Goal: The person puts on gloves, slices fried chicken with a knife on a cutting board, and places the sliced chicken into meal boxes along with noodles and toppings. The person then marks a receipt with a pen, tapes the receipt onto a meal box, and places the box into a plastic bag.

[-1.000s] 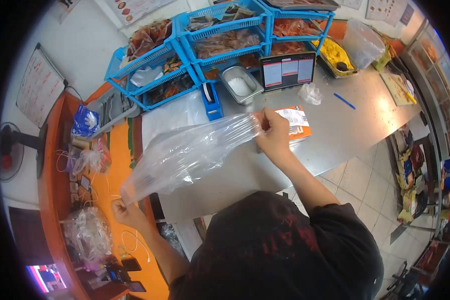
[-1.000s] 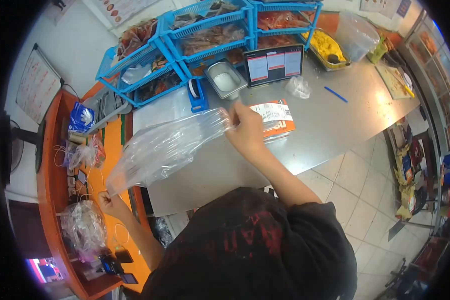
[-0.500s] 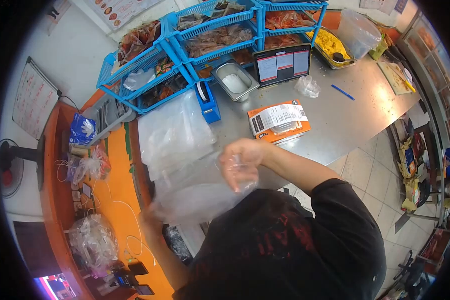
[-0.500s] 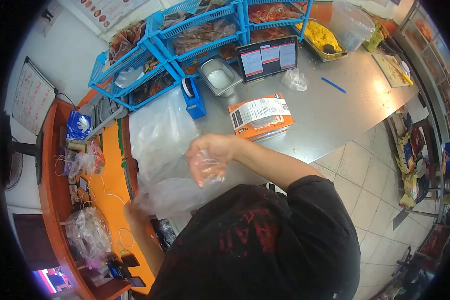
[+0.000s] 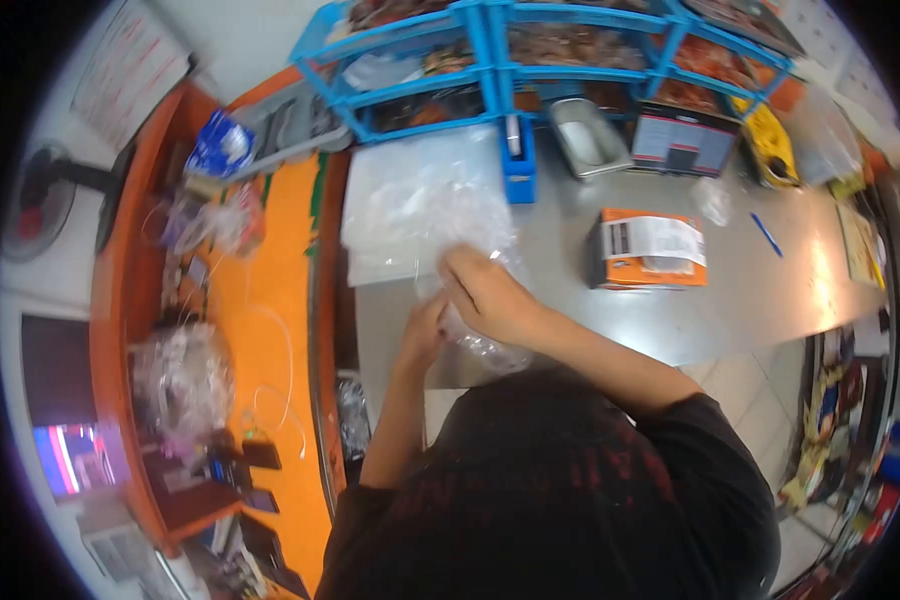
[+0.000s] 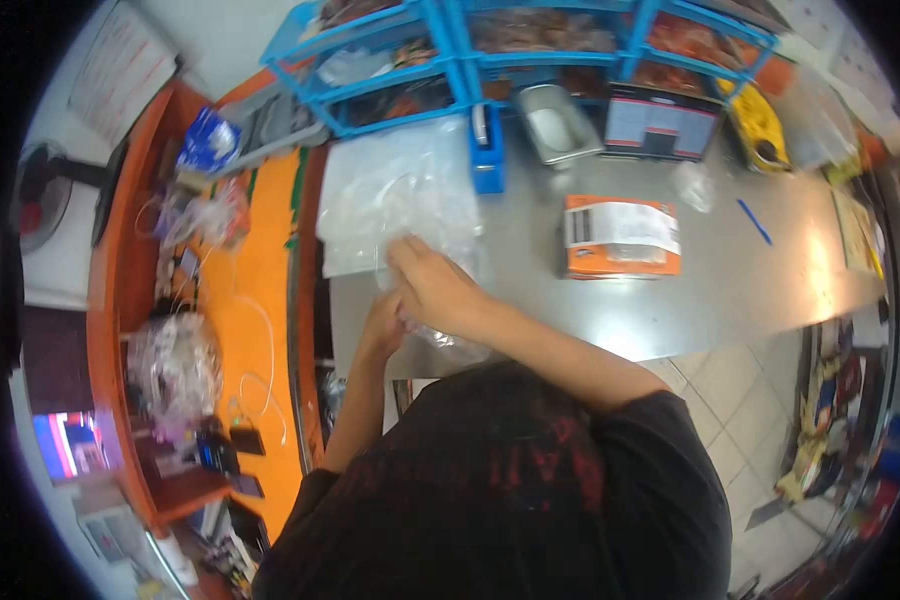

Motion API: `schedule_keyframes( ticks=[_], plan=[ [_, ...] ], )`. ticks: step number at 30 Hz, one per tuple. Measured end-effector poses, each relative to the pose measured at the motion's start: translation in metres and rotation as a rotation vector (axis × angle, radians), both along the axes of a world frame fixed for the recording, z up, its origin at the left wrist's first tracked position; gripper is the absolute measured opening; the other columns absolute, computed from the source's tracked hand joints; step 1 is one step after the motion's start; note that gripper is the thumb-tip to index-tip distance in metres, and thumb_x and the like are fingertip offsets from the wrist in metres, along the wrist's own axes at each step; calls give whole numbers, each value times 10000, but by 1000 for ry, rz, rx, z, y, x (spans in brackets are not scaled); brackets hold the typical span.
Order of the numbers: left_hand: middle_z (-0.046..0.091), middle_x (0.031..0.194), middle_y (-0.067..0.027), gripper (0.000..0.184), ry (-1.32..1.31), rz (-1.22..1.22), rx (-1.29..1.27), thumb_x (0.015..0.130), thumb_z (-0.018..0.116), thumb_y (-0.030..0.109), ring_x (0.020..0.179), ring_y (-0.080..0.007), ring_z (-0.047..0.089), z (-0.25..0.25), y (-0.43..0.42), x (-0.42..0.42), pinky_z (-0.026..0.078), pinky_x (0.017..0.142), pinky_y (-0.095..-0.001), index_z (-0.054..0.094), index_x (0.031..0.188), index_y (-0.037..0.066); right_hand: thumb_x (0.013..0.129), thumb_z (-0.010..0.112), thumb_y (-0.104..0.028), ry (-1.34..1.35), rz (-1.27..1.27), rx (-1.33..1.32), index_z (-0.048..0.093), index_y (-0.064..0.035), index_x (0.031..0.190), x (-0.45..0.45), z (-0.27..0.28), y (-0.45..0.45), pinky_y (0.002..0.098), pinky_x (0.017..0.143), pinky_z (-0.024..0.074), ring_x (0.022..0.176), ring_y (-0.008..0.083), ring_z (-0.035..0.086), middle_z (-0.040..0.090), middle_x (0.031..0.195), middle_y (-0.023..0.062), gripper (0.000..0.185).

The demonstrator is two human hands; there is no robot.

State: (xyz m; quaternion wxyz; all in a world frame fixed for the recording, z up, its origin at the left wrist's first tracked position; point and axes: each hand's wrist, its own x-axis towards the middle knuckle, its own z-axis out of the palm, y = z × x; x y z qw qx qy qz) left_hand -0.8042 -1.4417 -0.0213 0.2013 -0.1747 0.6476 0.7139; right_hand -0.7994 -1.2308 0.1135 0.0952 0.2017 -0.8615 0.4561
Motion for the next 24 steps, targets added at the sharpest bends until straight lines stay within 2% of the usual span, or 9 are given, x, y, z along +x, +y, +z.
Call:
schedule_keyframes(
  ticks=[2, 4, 7, 10, 12, 15, 18, 21, 24],
  plan=[
    [589, 721, -27, 228, -85, 28, 113, 795, 652, 242, 530, -131, 522, 7, -25, -9, 398, 449, -274, 563, 813, 33, 737, 667, -168, -321, -2, 460, 480, 12, 1004, 3, -62, 16, 403, 809, 461, 1000, 345, 539, 530, 1045, 208, 373],
    [563, 752, -58, 290, 269, -130, -1104, 702, 724, 209, 652, -190, 556, 91, -47, -11, 434, 560, -308, 543, 831, 23, 696, 718, -240, -543, -39, 825, 454, -15, 1118, 5, -72, 40, 398, 826, 475, 1008, 341, 546, 535, 1070, 182, 546],
    [551, 856, -110, 432, 767, -251, -1458, 618, 777, 195, 815, -250, 553, 127, -23, 2, 431, 692, -352, 520, 921, 24, 659, 758, -355, -502, 9, 1034, 404, -71, 1240, 8, -39, 32, 381, 852, 469, 1046, 344, 532, 507, 1170, 145, 737],
    [537, 974, -137, 519, 831, -306, -939, 587, 795, 205, 944, -292, 516, 127, 34, 2, 403, 777, -388, 490, 973, 41, 616, 791, -406, -553, -4, 1039, 371, -134, 1308, 0, -45, 22, 365, 855, 464, 1064, 337, 529, 502, 1221, 127, 854],
    [481, 1196, -177, 713, 693, -848, -1008, 548, 822, 296, 1139, -334, 436, 81, 47, 0, 351, 938, -439, 471, 1114, 41, 583, 813, -395, -577, -28, 998, 366, -161, 1321, 1, -51, 25, 367, 841, 471, 1045, 327, 544, 527, 1189, 131, 894],
    [299, 1404, -189, 892, 602, -1061, -1528, 529, 815, 419, 1329, -380, 198, 66, 27, 3, 124, 1077, -526, 437, 1243, 41, 603, 779, -448, -751, 228, 1127, 271, -112, 1370, -1, -48, 45, 383, 782, 484, 970, 280, 592, 600, 1019, 143, 980],
    [110, 1493, -154, 800, 406, -1239, -1491, 620, 752, 375, 1380, -358, -9, 94, 49, -1, -64, 1072, -566, 444, 1276, 35, 692, 725, -377, -513, 207, 1136, 331, -77, 1336, 23, -62, 44, 392, 740, 494, 891, 271, 625, 635, 931, 142, 813],
    [342, 1371, -192, 850, 544, -1222, -1443, 611, 741, 500, 1323, -383, 204, 94, 56, -25, 94, 1079, -529, 445, 1244, 16, 763, 649, -321, -700, 92, 993, 479, -47, 1205, 8, -38, 17, 418, 726, 497, 870, 301, 628, 641, 869, 167, 547],
    [578, 1106, -159, 578, 632, -1199, -1132, 725, 673, 450, 1099, -320, 508, 132, 53, -57, 345, 967, -455, 552, 1098, 26, 812, 540, -213, -307, 186, 772, 613, -59, 851, -32, 3, 7, 445, 606, 489, 690, 349, 623, 639, 762, 164, 175]
  ],
)
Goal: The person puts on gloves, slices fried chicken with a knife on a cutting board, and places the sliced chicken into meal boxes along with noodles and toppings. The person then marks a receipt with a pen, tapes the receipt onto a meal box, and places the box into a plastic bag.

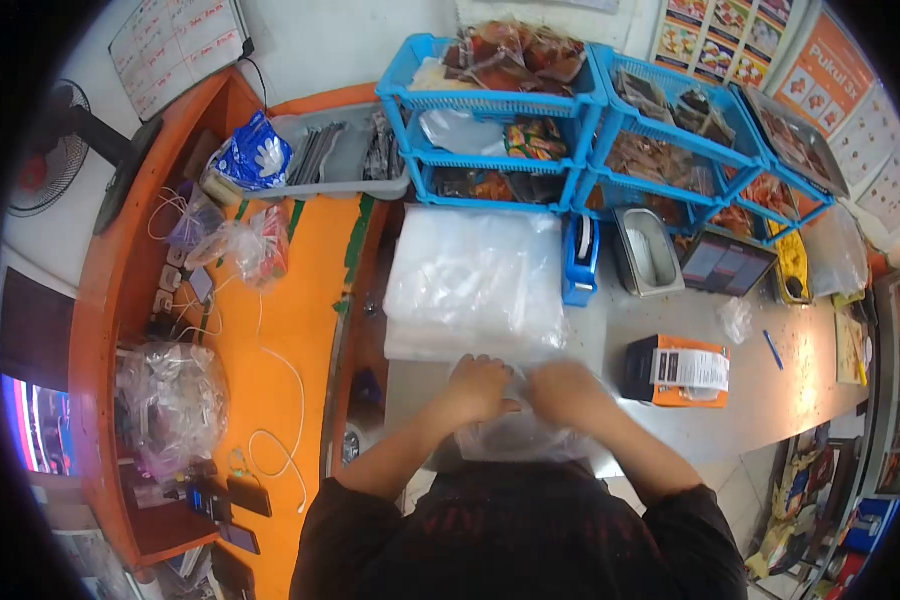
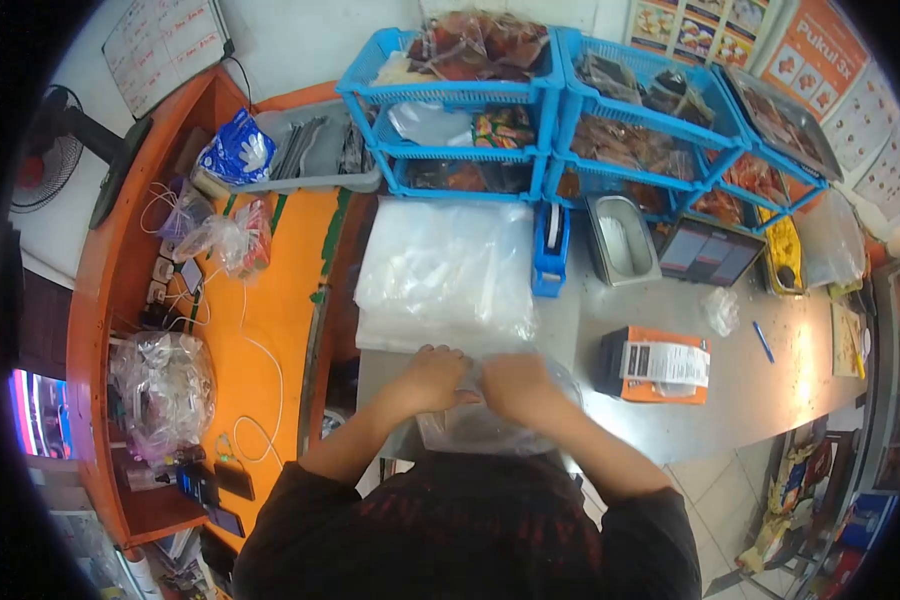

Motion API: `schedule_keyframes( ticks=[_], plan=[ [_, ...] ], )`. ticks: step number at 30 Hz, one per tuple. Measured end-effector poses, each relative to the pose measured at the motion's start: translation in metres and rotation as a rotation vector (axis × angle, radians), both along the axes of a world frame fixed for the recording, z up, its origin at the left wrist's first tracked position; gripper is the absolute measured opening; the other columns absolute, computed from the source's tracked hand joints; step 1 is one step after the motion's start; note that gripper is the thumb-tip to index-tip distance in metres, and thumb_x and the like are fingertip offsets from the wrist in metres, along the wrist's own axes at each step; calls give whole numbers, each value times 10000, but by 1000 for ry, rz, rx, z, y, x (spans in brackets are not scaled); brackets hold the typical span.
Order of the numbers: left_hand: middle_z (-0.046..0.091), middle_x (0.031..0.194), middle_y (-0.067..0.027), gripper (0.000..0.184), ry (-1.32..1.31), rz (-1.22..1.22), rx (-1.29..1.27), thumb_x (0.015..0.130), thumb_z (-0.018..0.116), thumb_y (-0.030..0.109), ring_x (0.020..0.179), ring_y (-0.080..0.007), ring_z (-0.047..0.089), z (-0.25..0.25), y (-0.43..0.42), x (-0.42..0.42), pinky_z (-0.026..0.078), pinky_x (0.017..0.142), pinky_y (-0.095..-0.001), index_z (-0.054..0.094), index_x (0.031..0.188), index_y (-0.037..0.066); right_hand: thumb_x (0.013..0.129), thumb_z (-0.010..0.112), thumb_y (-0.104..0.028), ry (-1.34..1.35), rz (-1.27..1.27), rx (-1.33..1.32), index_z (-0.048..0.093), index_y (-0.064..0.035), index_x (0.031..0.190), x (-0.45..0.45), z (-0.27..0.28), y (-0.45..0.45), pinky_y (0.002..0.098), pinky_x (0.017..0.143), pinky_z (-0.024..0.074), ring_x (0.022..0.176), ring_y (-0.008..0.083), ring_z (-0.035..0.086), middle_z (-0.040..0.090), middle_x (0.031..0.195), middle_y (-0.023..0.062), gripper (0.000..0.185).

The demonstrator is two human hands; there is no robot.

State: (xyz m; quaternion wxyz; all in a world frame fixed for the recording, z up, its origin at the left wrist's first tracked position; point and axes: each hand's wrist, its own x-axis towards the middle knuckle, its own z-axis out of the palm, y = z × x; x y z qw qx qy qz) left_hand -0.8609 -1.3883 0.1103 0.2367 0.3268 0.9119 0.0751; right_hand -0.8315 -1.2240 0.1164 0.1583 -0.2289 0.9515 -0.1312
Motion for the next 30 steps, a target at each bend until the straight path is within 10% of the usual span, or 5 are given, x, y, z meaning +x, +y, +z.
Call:
schedule_keyframes(
  ticks=[4, 10, 15, 21, 30],
  plan=[
    [638, 935, -118, 368, -366, -148, 82, 789, 634, 382, 870, -255, 604, 30, -5, -45, 457, 757, -384, 625, 972, 62, 855, 503, -269, 391, -261, -656, 628, -54, 885, -178, 42, -23, 454, 660, 479, 734, 403, 591, 614, 770, 225, 250],
    [604, 826, -5, 174, -108, 341, 1058, 853, 607, 193, 731, -99, 550, 10, -34, -155, 446, 616, -258, 598, 899, 26, 883, 385, -490, 366, -379, -127, 580, 23, 1119, -326, 4, -34, 540, 1035, 174, 1238, 362, 374, 498, 1239, 233, 598],
    [578, 790, -19, 197, 87, 1001, 1528, 822, 644, 190, 689, -108, 537, -4, -19, -229, 428, 611, -232, 564, 901, 28, 831, 534, -278, 898, -97, -166, 587, 31, 1064, -258, 2, -46, 506, 1004, 250, 1205, 338, 429, 567, 1144, 176, 390],
    [580, 747, -60, 234, 390, 1061, 1552, 748, 690, 44, 680, -108, 577, -32, -4, -256, 469, 560, -231, 484, 859, 32, 778, 575, -221, 442, -102, -734, 626, -28, 899, -285, 0, -21, 504, 958, 261, 1122, 314, 472, 566, 1071, 182, 234],
    [527, 893, -100, 199, 285, 911, 1866, 781, 552, -76, 715, -128, 558, -40, -13, -243, 457, 602, -230, 441, 921, 12, 865, 450, -287, 680, -190, -274, 562, -13, 1157, -288, 3, -30, 535, 1028, 181, 1288, 338, 310, 445, 1305, 185, 416]
  ],
)
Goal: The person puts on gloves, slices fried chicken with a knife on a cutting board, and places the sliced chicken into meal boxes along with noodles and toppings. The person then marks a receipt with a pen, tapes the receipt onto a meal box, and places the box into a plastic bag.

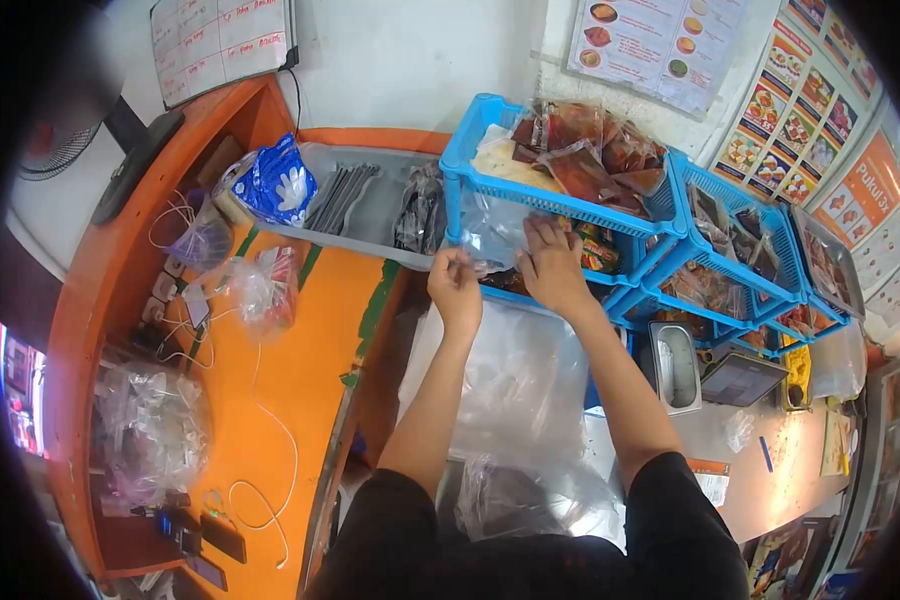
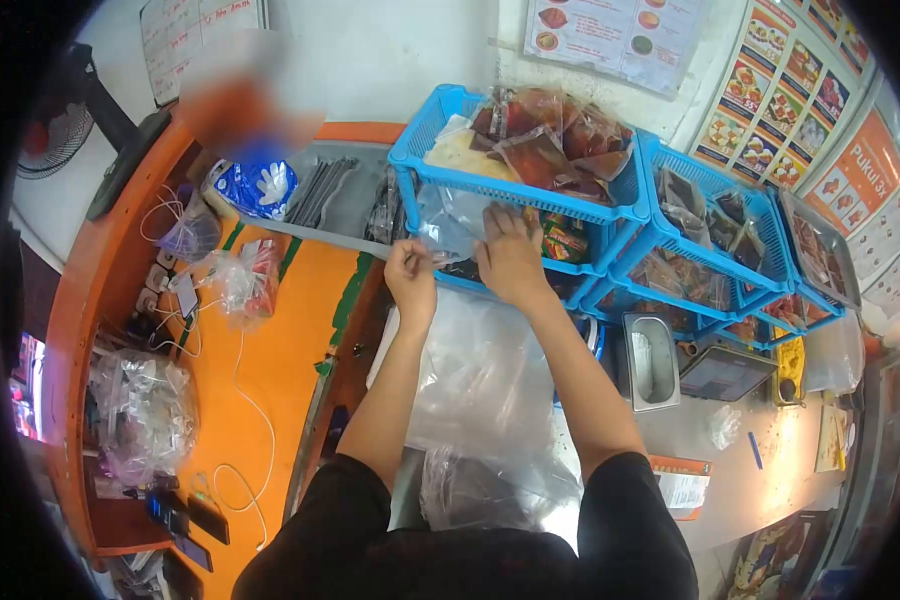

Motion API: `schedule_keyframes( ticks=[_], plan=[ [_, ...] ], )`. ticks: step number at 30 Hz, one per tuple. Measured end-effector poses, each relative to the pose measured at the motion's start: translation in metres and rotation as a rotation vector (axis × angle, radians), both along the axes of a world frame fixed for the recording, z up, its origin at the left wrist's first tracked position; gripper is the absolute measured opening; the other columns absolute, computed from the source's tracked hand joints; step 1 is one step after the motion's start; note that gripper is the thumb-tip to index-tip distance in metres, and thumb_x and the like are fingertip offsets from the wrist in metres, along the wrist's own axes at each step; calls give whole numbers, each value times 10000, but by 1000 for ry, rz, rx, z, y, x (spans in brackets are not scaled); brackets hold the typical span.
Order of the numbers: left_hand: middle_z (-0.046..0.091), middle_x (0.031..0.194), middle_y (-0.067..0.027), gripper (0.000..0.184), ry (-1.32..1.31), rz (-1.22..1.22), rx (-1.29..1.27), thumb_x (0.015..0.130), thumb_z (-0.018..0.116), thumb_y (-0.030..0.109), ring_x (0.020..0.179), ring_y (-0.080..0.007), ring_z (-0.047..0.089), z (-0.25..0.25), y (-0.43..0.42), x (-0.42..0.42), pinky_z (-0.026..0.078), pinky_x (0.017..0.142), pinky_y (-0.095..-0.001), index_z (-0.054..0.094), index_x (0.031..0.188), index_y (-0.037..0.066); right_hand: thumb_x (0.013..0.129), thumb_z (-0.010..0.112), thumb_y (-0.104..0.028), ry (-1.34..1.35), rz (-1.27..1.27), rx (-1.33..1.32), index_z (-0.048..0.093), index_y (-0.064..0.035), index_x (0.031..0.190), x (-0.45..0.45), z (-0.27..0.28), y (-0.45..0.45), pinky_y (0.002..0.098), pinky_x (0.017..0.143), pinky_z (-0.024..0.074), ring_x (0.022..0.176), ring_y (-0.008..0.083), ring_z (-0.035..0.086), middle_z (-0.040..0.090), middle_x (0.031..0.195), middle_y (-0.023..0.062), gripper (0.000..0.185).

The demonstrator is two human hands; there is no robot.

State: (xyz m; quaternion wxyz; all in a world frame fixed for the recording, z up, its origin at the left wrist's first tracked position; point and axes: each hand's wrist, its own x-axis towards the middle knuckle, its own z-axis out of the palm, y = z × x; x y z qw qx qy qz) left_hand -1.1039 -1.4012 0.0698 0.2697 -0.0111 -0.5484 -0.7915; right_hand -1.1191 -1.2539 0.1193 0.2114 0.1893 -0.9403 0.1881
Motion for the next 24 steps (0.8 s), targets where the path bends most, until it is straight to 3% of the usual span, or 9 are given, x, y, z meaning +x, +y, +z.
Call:
schedule_keyframes(
  ticks=[2, 8, 12, 14, 16, 17, 19, 21, 24],
  plan=[
    [489, 888, -101, 225, -68, 38, -337, 766, 595, -20, 728, -158, 555, 3, -6, -1, 462, 635, -257, 438, 925, 14, 856, 458, -285, -66, -24, -8, 556, -22, 1166, 1, -5, 4, 540, 1029, 175, 1284, 341, 313, 434, 1317, 174, 419],
    [556, 809, -102, 517, -172, 547, -497, 710, 669, 18, 702, -158, 547, 24, 21, -19, 453, 644, -266, 384, 1140, -7, 844, 462, -281, -175, 82, 82, 526, -66, 1210, 5, 4, -3, 567, 1020, 167, 1277, 361, 304, 428, 1320, 164, 430],
    [604, 749, -64, 628, -84, 180, -87, 695, 687, -60, 693, -126, 545, 23, -19, 5, 436, 673, -233, 347, 1219, -1, 848, 462, -280, -209, 17, -77, 510, -83, 1227, 7, 11, -3, 588, 1015, 160, 1280, 375, 285, 446, 1280, 178, 430],
    [582, 919, -91, 379, -127, 85, -15, 773, 631, -49, 799, -93, 535, 41, -45, 43, 432, 697, -216, 479, 1118, -10, 863, 502, -315, -89, -31, -135, 510, -137, 1223, 21, 19, 7, 599, 991, 202, 1270, 360, 303, 434, 1298, 145, 402],
    [558, 977, -104, 275, -117, -61, -24, 789, 612, -37, 846, -126, 526, 69, -31, 127, 439, 741, -245, 526, 1049, -8, 877, 530, -266, -12, 71, -230, 573, -89, 1134, 46, 37, 34, 443, 952, 346, 1144, 306, 464, 513, 1215, 144, 315],
    [562, 980, -108, 240, 11, -273, -375, 762, 607, -22, 890, -182, 531, 69, -24, 171, 435, 783, -299, 547, 991, 8, 893, 512, -216, 102, 194, -313, 592, -47, 1077, 61, 47, 47, 357, 909, 392, 1071, 293, 508, 540, 1156, 146, 262],
    [569, 987, -115, 174, 390, -692, -1030, 706, 597, 8, 977, -294, 541, 70, -8, 233, 428, 868, -406, 588, 877, 40, 877, 521, -236, 65, 197, -429, 607, -16, 1016, 110, 66, 73, 346, 825, 433, 1008, 312, 530, 556, 1097, 158, 274],
    [577, 1033, -134, 206, 472, -975, -1390, 677, 557, 12, 1048, -309, 526, 7, 16, 273, 414, 895, -434, 623, 867, 56, 880, 520, -227, 18, 157, -448, 603, -9, 1019, 161, 75, 99, 343, 822, 435, 993, 302, 536, 557, 1092, 154, 272],
    [608, 990, -147, 241, 336, -1037, -1727, 686, 541, 9, 1068, -320, 522, -36, -2, 282, 400, 908, -424, 639, 905, 30, 892, 493, -197, -32, 1, -409, 601, -9, 1024, 241, 93, 140, 319, 846, 422, 1006, 249, 537, 555, 1112, 138, 253]
  ],
)
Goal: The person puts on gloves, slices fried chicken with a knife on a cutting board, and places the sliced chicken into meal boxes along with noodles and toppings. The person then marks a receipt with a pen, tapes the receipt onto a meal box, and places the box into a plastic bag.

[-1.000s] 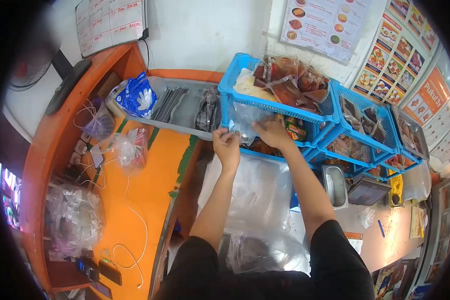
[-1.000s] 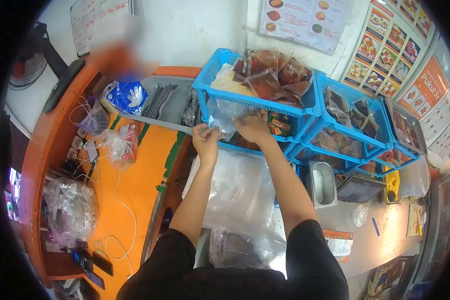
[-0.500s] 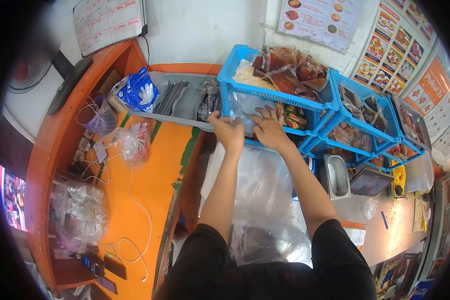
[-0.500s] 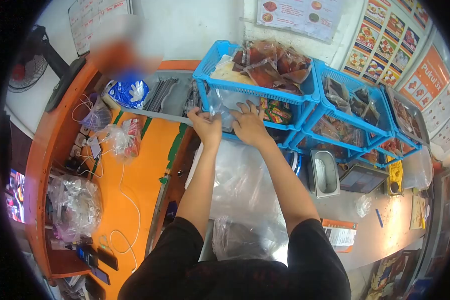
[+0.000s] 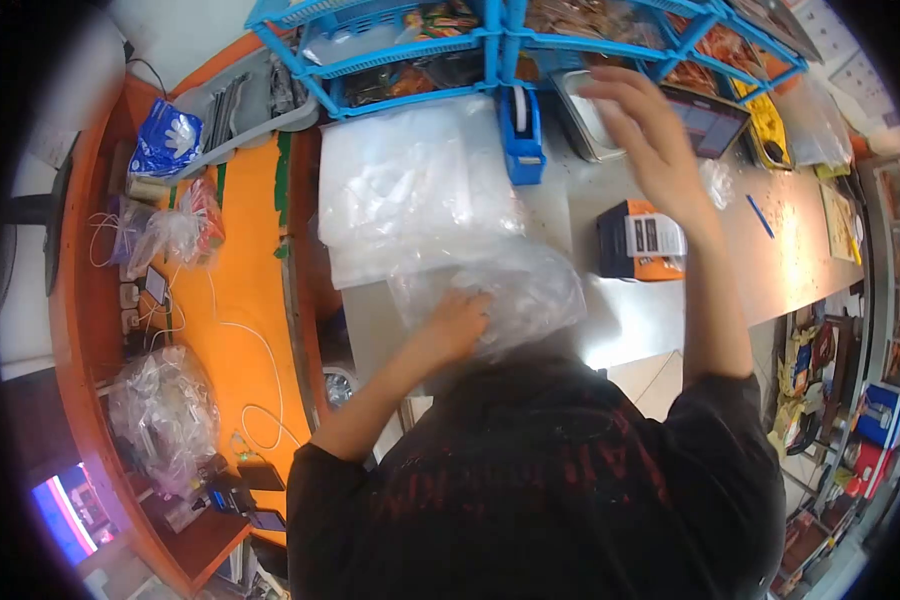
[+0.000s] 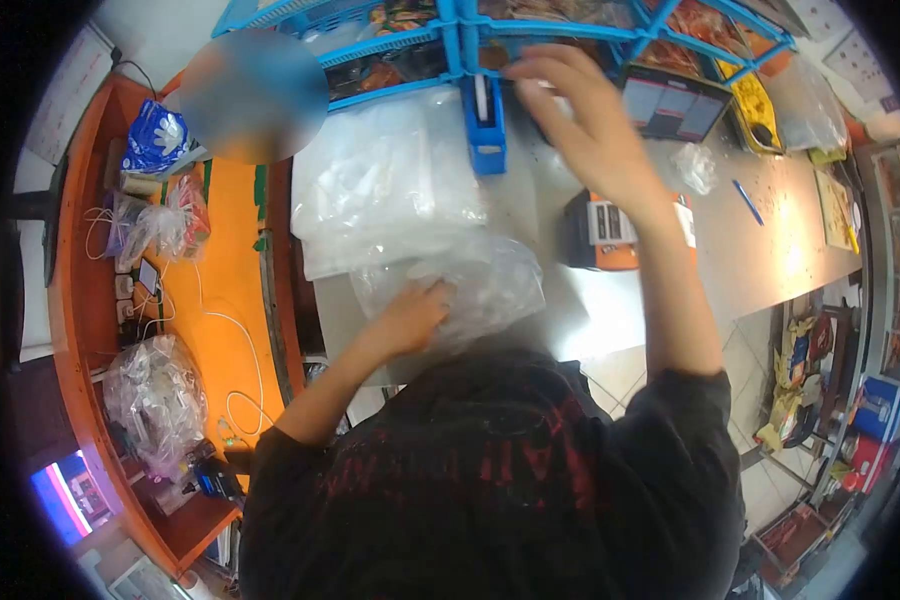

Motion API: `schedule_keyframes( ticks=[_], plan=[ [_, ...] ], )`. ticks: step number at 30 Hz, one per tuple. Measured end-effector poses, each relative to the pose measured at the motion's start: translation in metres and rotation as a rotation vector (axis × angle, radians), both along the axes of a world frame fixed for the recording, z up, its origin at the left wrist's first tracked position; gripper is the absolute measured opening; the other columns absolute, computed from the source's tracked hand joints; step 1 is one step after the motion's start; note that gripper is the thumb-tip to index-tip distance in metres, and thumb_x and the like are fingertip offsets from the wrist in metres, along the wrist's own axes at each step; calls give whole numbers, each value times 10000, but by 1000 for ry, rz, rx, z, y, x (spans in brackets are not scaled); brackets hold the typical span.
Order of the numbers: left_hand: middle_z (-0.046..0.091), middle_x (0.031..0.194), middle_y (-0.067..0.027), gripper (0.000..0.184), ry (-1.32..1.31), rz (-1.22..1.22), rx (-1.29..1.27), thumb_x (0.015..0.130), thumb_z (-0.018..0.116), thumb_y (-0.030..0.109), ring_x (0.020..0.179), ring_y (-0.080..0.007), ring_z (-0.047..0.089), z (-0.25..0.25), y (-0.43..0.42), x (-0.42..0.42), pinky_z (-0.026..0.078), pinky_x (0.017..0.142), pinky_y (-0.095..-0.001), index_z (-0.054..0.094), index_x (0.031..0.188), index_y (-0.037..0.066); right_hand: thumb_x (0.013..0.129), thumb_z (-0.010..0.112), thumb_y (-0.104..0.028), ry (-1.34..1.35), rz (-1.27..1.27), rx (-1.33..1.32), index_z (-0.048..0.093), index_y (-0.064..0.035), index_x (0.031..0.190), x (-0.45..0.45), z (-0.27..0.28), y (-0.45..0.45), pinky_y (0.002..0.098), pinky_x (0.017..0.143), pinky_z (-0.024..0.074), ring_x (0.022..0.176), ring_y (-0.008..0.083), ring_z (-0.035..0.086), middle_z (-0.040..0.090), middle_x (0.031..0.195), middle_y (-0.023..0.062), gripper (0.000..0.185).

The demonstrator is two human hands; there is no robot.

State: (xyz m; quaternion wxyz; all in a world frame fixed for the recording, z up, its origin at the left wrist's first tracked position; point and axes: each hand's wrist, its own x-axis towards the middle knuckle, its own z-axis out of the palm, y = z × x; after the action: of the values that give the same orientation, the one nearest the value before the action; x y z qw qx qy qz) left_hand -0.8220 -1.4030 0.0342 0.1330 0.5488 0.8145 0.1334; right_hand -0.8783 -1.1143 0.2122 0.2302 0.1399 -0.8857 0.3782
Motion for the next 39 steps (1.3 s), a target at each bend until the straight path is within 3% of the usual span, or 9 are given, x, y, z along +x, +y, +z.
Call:
schedule_keyframes(
  ticks=[4, 7, 10, 13, 17, 22, 26, 37, 39],
  plan=[
    [625, 1012, -164, 269, -869, 78, -148, 748, 531, 44, 1043, -259, 551, 84, 19, -42, 428, 867, -367, 631, 995, 10, 928, 401, -176, 25, -566, -286, 602, 30, 977, 97, 0, 83, 316, 864, 413, 973, 198, 554, 604, 1010, 94, 292],
    [636, 1024, -144, 354, -1319, 175, 104, 864, 541, 216, 984, -194, 585, 139, 73, -66, 460, 809, -310, 564, 1140, -4, 924, 420, -389, -167, -907, -499, 607, -25, 1035, 156, -83, 183, 325, 897, 371, 1000, 172, 536, 603, 1038, 84, 425],
    [611, 1058, -144, 541, -987, 744, 710, 884, 535, 370, 949, -186, 598, 29, 191, -41, 489, 794, -299, 440, 1224, -40, 824, 347, -702, -637, -741, -866, 445, 3, 1288, 172, -146, 177, 402, 1007, 275, 1184, 265, 429, 524, 1244, 118, 850],
    [553, 1129, -191, 727, -1731, 614, 697, 825, 581, 490, 1012, -190, 559, 23, 234, -27, 475, 843, -300, 358, 1222, -77, 808, 272, -748, -774, -411, -1275, 432, 12, 1294, 158, -172, 148, 411, 1017, 263, 1173, 214, 430, 508, 1267, 101, 916],
    [564, 1089, -100, 601, -1602, 754, 779, 840, 579, 445, 1010, -179, 557, 24, 234, -20, 464, 852, -297, 411, 1194, -9, 858, 349, -656, -656, -428, -1183, 403, -29, 1315, 152, -145, 133, 412, 1026, 261, 1193, 205, 434, 497, 1285, 92, 777],
    [589, 1084, -56, 475, -1168, 642, 662, 916, 454, 392, 976, -130, 564, 145, 128, -13, 446, 838, -284, 479, 1218, 25, 937, 327, -518, -773, -82, -1003, 411, 16, 1294, 154, -31, 66, 355, 1052, 265, 1207, 208, 435, 478, 1291, 131, 647],
    [534, 1169, -74, 626, -1108, 912, 362, 898, 434, 520, 1084, -129, 480, 186, 21, -5, 412, 875, -282, 398, 1271, 19, 938, 280, -543, -890, 142, -823, 341, 25, 1336, 141, -36, -9, 339, 1060, 254, 1242, 187, 386, 424, 1335, 135, 696],
    [571, 1107, -75, 560, -1332, 1041, 723, 885, 513, 461, 1016, -135, 522, 21, -10, 12, 420, 882, -296, 465, 1231, 23, 942, 252, -540, -1263, 241, -652, 249, -63, 1402, 97, -140, -38, 352, 1004, 312, 1234, 191, 370, 404, 1347, 106, 663],
    [585, 1075, -81, 547, -1209, 1081, 491, 884, 514, 448, 987, -140, 540, 63, -16, 13, 428, 876, -297, 484, 1211, 9, 947, 338, -461, -1201, 295, -444, 312, -12, 1353, 93, -151, -23, 370, 1010, 308, 1221, 245, 403, 438, 1312, 163, 606]
  ],
)
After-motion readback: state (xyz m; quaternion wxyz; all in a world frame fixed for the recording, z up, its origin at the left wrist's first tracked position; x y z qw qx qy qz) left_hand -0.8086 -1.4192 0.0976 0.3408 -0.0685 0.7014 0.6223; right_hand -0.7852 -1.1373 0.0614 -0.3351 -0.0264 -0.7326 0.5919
